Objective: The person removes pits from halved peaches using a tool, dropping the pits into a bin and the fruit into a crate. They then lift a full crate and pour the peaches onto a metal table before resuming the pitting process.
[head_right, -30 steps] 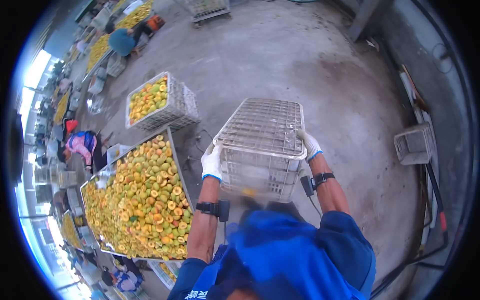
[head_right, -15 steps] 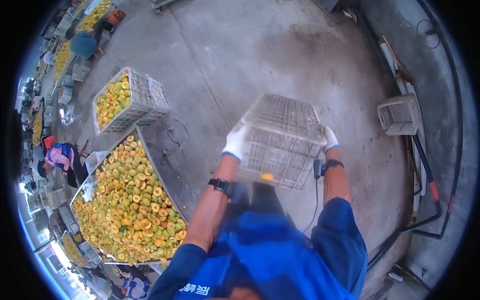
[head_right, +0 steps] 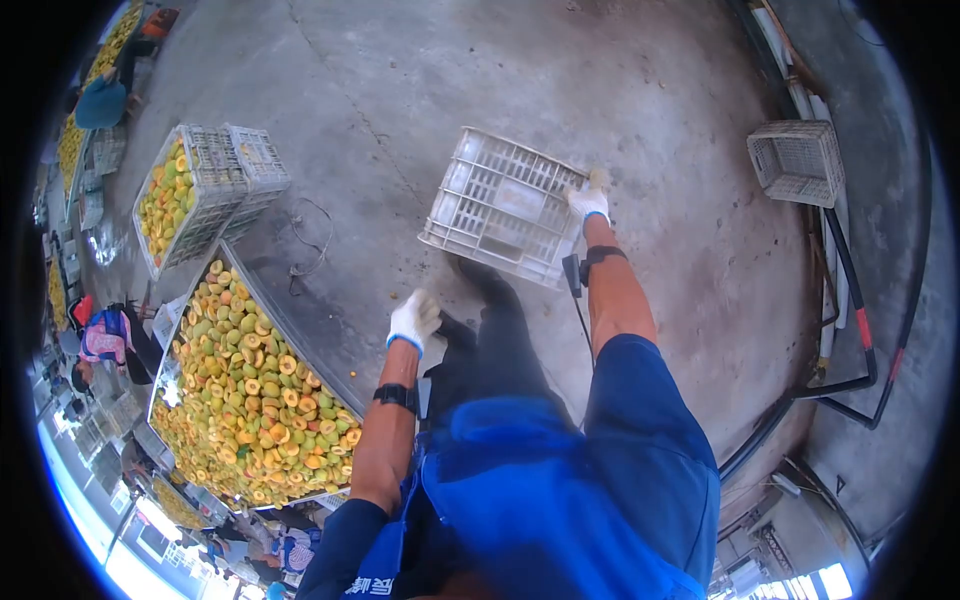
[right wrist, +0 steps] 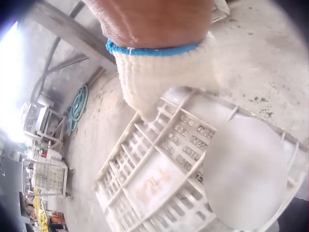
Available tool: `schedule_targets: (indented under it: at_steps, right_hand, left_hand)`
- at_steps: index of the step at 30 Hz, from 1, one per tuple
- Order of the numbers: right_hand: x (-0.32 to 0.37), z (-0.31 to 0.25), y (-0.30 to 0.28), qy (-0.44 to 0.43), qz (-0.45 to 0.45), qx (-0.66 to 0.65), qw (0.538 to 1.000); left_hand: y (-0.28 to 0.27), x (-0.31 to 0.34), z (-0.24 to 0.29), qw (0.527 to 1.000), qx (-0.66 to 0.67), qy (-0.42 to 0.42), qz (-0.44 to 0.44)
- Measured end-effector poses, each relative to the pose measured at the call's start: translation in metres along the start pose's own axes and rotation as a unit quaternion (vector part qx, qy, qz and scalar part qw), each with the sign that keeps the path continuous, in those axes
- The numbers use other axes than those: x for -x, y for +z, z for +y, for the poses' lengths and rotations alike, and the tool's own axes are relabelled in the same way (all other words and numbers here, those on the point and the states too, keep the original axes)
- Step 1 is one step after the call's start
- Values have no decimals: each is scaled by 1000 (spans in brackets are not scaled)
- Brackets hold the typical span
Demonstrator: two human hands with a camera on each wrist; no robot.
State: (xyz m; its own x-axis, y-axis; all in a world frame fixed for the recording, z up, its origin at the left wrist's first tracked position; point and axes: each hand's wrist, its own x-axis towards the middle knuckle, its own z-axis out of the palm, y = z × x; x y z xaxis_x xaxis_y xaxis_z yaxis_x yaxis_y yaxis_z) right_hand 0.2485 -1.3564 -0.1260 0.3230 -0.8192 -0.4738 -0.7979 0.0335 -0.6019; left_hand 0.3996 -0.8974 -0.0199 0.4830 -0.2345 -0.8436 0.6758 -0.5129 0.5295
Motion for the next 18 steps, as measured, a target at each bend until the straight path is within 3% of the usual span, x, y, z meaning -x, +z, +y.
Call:
schedule_targets:
  at_steps: [1,2,3,4,5,9,10,12,13,15,16,18]
  right_hand:
    - [-4,0,7,37,-14,64,997]
    - [1,-8,6,34,-17,64,997]
    - [15,-21,-3,17,-9,62,998]
    - [30,-38,-14,-2,-3,61,998]
    - [42,-57,-27,15,-34,41,998]
    - [9,-14,-15,-1,-55,49,997]
    - [24,-30,-22,-6,-61,54,997]
    - [56,-57,-43,24,-57,-83,995]
    - [58,-41,-40,23,17,-99,995]
    - [64,8,-36,-29,78,-182,980]
    - [62,45,-34,-29,148,38,988]
    - [90,96,-42,3,85,62,994]
  left_hand:
    - [-24,-19,-53,998,18,-42,39]
    - [-41,-3,-63,996,-71,57,22]
    - [-49,25,-50,994,-83,36,69]
    - [-52,46,-35,983,57,-94,148]
    - [-62,65,-26,977,42,-124,167]
    - [-100,97,-35,972,3,-118,203]
    - [-104,106,-29,970,-3,-118,213]
    - [-104,116,-28,967,0,-121,224]
    - [-103,117,-31,971,32,-91,220]
    - [-101,121,-40,971,76,-56,220]
    - [-103,118,-52,971,85,-55,217]
    - [-108,108,-86,981,44,-13,190]
